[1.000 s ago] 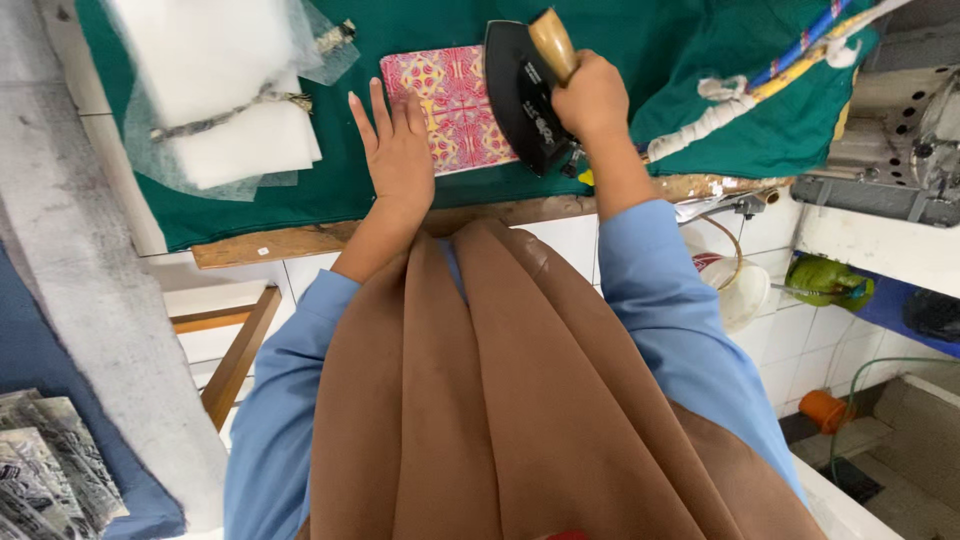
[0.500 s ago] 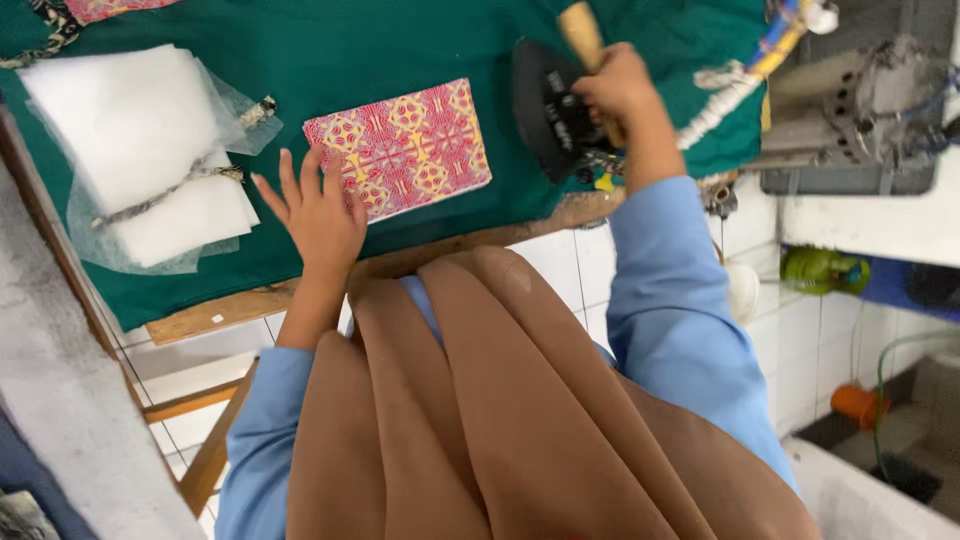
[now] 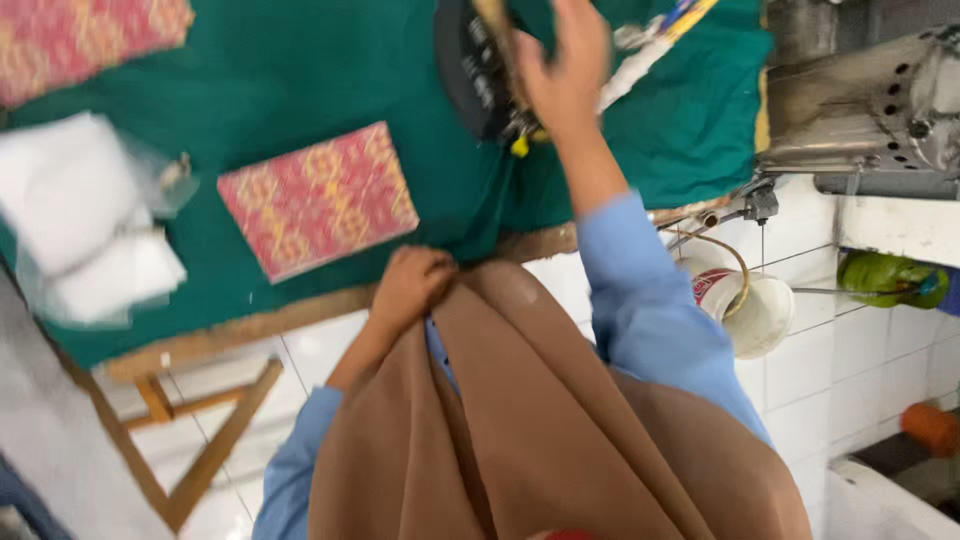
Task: The person irons small patterned fabric pieces on a green-covered table. They place white paper and translucent sheets over the fabric, press with an iron, and repeat the process for multiple pieces.
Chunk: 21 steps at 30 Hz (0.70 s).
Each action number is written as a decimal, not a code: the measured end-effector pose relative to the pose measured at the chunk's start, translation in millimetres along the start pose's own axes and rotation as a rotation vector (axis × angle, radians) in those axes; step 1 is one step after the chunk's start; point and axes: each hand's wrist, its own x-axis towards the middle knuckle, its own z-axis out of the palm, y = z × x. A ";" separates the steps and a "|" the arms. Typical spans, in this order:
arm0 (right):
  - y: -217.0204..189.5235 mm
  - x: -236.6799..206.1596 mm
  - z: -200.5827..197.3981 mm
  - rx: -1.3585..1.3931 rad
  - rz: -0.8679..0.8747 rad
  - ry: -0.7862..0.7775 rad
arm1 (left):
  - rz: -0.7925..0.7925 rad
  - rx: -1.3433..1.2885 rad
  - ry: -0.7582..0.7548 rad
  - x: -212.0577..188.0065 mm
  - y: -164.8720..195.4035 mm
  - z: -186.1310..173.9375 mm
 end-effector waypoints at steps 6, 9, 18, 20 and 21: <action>133.7 -95.1 -180.1 -0.608 0.802 0.208 | 0.054 0.014 -0.076 20.3 5.7 24.9; 165.0 -120.0 -177.1 -0.776 1.122 -0.034 | -0.004 0.080 -0.091 38.3 4.2 46.4; 226.4 -119.8 -230.8 -0.873 0.952 -0.321 | -0.018 0.182 -0.269 43.3 -31.4 87.7; 240.1 -116.9 -225.8 -0.874 0.960 -0.405 | -0.043 0.171 -0.295 41.9 -31.6 87.1; 241.6 -115.3 -219.5 -0.897 0.870 -0.215 | -0.050 0.173 -0.304 42.6 -30.4 84.4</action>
